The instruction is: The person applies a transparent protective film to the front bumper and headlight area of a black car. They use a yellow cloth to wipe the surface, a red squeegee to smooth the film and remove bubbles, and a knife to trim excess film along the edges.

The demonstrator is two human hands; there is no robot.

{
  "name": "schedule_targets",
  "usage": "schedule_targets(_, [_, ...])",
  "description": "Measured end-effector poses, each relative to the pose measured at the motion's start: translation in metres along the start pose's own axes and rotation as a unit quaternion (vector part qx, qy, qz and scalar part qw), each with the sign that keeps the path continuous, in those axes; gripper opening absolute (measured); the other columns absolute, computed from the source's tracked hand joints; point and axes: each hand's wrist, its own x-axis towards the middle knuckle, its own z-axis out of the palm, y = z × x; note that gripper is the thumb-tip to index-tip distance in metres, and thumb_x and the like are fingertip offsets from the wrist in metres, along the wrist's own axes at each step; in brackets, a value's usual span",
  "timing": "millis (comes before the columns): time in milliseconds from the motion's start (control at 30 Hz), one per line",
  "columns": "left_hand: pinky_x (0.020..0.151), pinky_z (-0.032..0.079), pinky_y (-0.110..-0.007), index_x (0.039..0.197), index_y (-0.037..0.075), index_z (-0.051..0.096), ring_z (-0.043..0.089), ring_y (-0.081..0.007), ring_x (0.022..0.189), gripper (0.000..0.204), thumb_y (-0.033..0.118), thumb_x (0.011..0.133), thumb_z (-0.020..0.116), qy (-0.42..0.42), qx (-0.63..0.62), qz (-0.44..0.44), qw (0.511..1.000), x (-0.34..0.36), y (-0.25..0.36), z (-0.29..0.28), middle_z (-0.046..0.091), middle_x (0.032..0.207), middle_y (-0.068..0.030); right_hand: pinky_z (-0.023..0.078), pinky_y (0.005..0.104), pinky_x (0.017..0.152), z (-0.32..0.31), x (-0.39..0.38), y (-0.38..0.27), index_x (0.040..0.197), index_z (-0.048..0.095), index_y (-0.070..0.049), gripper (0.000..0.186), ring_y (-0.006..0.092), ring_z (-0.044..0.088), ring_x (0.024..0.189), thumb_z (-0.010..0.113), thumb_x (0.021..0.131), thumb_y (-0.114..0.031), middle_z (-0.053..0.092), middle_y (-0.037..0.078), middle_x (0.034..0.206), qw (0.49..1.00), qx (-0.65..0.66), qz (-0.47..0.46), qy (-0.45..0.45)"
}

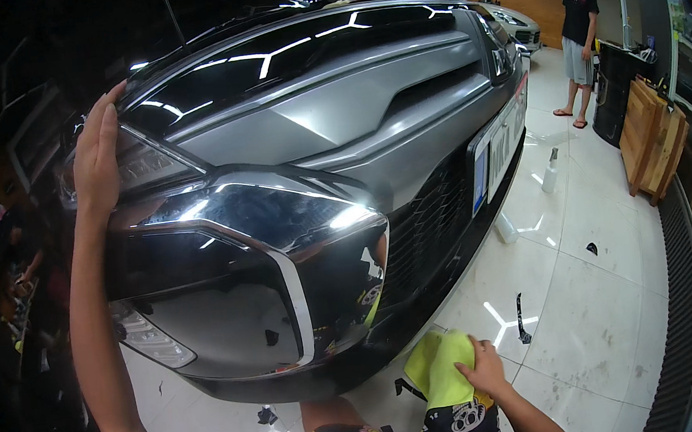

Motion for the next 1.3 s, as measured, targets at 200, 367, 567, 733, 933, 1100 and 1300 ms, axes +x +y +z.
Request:
schedule_targets(200, [0.121,0.032,-0.038,0.145,0.007,0.062,0.051,-0.0312,0.143,0.054,0.042,0.113,0.035,0.007,0.005,-0.008,1.000,-0.002,0.004,0.010,0.059,0.149,-0.0181,0.053,0.0506,0.098,0.027,0.020,0.028,0.119,0.071,-0.007,0.033,0.0441,0.065,0.110,0.065,0.088,-0.017,0.070,0.028,0.108,0.969,-0.065,-0.004,-0.239])
schedule_targets(367, [0.122,0.032,-0.040,0.144,0.007,0.063,0.049,-0.0332,0.145,0.051,0.038,0.113,0.036,0.015,-0.005,-0.004,1.000,0.000,0.011,0.007,0.060,0.147,-0.0190,0.056,0.0525,0.086,-0.039,0.027,0.048,0.112,0.074,-0.011,0.027,0.0394,0.071,0.103,0.068,0.090,-0.027,0.074,0.020,0.103,0.960,-0.122,0.021,-0.252])
schedule_targets(567, [0.119,0.035,-0.045,0.139,0.008,0.065,0.050,-0.0395,0.143,0.042,0.030,0.110,0.044,0.014,0.034,0.008,0.999,0.003,0.019,0.002,0.062,0.143,-0.0219,0.049,0.0339,0.061,-0.274,0.189,-0.146,0.092,0.070,0.001,0.016,0.0225,0.065,0.063,0.065,0.098,-0.013,0.065,0.013,0.073,0.936,0.221,-0.272,0.029])
schedule_targets(733, [0.117,0.037,-0.047,0.136,0.007,0.066,0.051,-0.0404,0.141,0.040,0.027,0.108,0.046,0.014,0.085,0.012,0.996,0.000,0.021,-0.021,0.064,0.140,-0.0198,0.044,0.0269,0.059,-0.394,0.339,-0.333,0.097,0.069,0.002,0.025,0.0082,0.056,0.064,0.059,0.103,-0.019,0.060,0.003,0.069,0.844,0.231,-0.451,0.177])
schedule_targets(933, [0.116,0.038,-0.046,0.133,0.006,0.068,0.053,-0.0382,0.138,0.040,0.027,0.107,0.045,0.022,0.051,0.011,0.998,0.007,0.036,0.003,0.066,0.137,-0.0176,0.054,0.0451,0.098,-0.412,0.540,-0.396,0.122,0.075,-0.006,0.038,0.0346,0.074,0.107,0.070,0.094,-0.031,0.076,0.023,0.112,0.911,-0.065,-0.370,0.172])
schedule_targets(1100, [0.117,0.037,-0.047,0.130,0.006,0.070,0.052,-0.0384,0.139,0.042,0.029,0.108,0.042,0.017,0.060,0.019,0.998,0.003,0.024,-0.003,0.067,0.136,-0.0179,0.056,0.0447,0.098,-0.408,0.566,-0.411,0.120,0.077,-0.008,0.037,0.0377,0.073,0.109,0.076,0.089,-0.029,0.075,0.024,0.116,0.897,-0.178,-0.404,0.031])
schedule_targets(1300, [0.121,0.032,-0.044,0.138,0.005,0.066,0.049,-0.0368,0.143,0.045,0.027,0.109,0.038,-0.001,0.067,0.017,0.998,-0.003,0.020,0.000,0.064,0.143,-0.0158,0.058,0.0497,0.091,-0.420,0.486,-0.381,0.106,0.076,-0.006,0.020,0.0419,0.073,0.102,0.073,0.090,-0.017,0.076,0.022,0.106,0.865,-0.061,-0.324,0.377])
